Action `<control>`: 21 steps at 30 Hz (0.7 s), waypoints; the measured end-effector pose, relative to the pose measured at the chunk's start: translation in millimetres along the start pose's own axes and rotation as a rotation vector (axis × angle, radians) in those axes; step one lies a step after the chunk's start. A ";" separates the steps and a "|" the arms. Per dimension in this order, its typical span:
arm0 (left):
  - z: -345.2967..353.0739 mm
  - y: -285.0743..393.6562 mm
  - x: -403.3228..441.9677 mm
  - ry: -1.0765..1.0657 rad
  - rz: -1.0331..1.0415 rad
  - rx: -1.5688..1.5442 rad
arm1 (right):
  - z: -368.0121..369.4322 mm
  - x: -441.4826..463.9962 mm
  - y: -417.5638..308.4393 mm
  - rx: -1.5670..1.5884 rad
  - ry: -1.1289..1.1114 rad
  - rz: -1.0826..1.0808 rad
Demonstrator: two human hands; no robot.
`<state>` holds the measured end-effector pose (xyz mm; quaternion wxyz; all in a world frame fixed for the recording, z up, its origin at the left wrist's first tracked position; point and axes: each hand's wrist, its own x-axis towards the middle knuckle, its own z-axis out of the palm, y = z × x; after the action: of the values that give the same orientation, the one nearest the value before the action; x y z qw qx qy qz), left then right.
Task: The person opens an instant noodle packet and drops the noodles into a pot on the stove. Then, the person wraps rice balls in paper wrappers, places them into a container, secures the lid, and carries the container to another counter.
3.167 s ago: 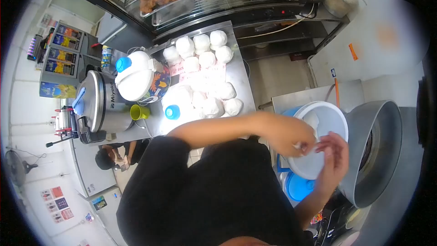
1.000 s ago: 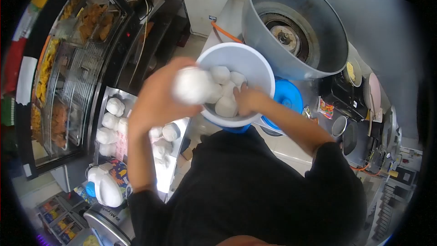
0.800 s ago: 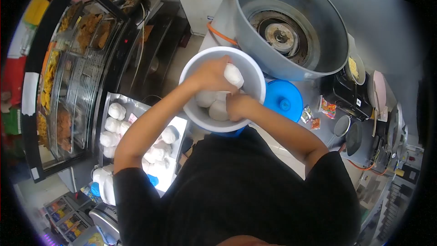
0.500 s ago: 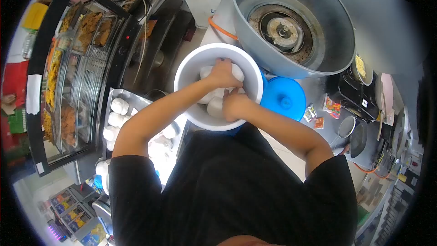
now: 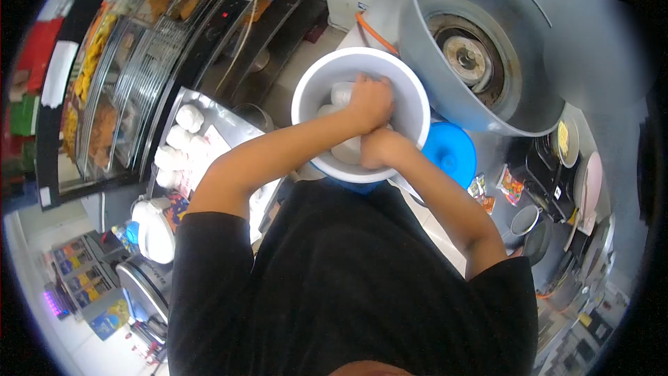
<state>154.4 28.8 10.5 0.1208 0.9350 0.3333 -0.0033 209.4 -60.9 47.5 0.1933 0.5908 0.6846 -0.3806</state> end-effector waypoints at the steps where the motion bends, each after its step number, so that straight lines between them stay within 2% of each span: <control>1: 0.9 2.1 -0.2 -0.006 -0.037 -0.045 | 0.9 2.7 3.6 -0.016 -0.002 -0.030; 3: 63.3 -0.4 19.4 0.135 -0.046 0.031 | 6.5 -1.6 13.2 0.108 0.031 0.044; 5: 102.3 14.4 36.8 0.258 -0.167 -0.037 | 3.5 1.7 17.9 0.060 0.017 -0.096; 6: 114.3 7.3 39.6 0.323 -0.210 -0.072 | 16.0 13.3 27.2 -0.041 0.086 -0.179; 8: 55.5 1.9 15.2 0.071 -0.083 -0.109 | 5.8 4.1 14.1 -0.079 0.132 -0.124; 9: 30.7 4.6 10.8 -0.052 -0.039 -0.110 | 2.4 3.7 13.0 -0.093 0.065 -0.116; 11: -17.3 5.2 -12.4 -0.092 -0.062 -0.313 | -2.6 10.1 18.8 -0.106 -0.046 -0.063; 12: -42.4 -2.6 -29.2 -0.111 -0.065 -0.407 | -0.2 16.7 29.6 -0.192 0.068 -0.200; 14: -92.2 -20.4 -82.3 0.031 -0.004 -0.653 | -27.6 -6.3 4.2 -0.208 0.110 -0.144; 16: -138.7 -59.6 -165.4 0.287 0.168 -1.116 | -75.8 -37.1 -48.8 -0.138 0.170 -0.161; 17: -153.1 -85.4 -207.5 0.408 0.132 -1.202 | -101.2 -52.4 -81.0 -0.075 0.205 -0.186; 18: -148.2 -118.0 -247.3 0.434 -0.026 -1.442 | -124.4 -60.9 -112.3 -0.189 0.265 -0.258; 19: -139.2 -143.0 -286.9 0.739 -0.196 -1.619 | -143.8 -58.1 -144.6 -0.302 0.329 -0.330; 21: -110.0 -226.0 -361.1 1.062 -0.659 -1.282 | -162.0 -27.4 -214.5 -0.327 0.394 -0.626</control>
<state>-275.7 -1.7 98.0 0.4427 0.4231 0.5347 0.5824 40.5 39.8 232.9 0.0246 0.3770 0.9069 -0.1866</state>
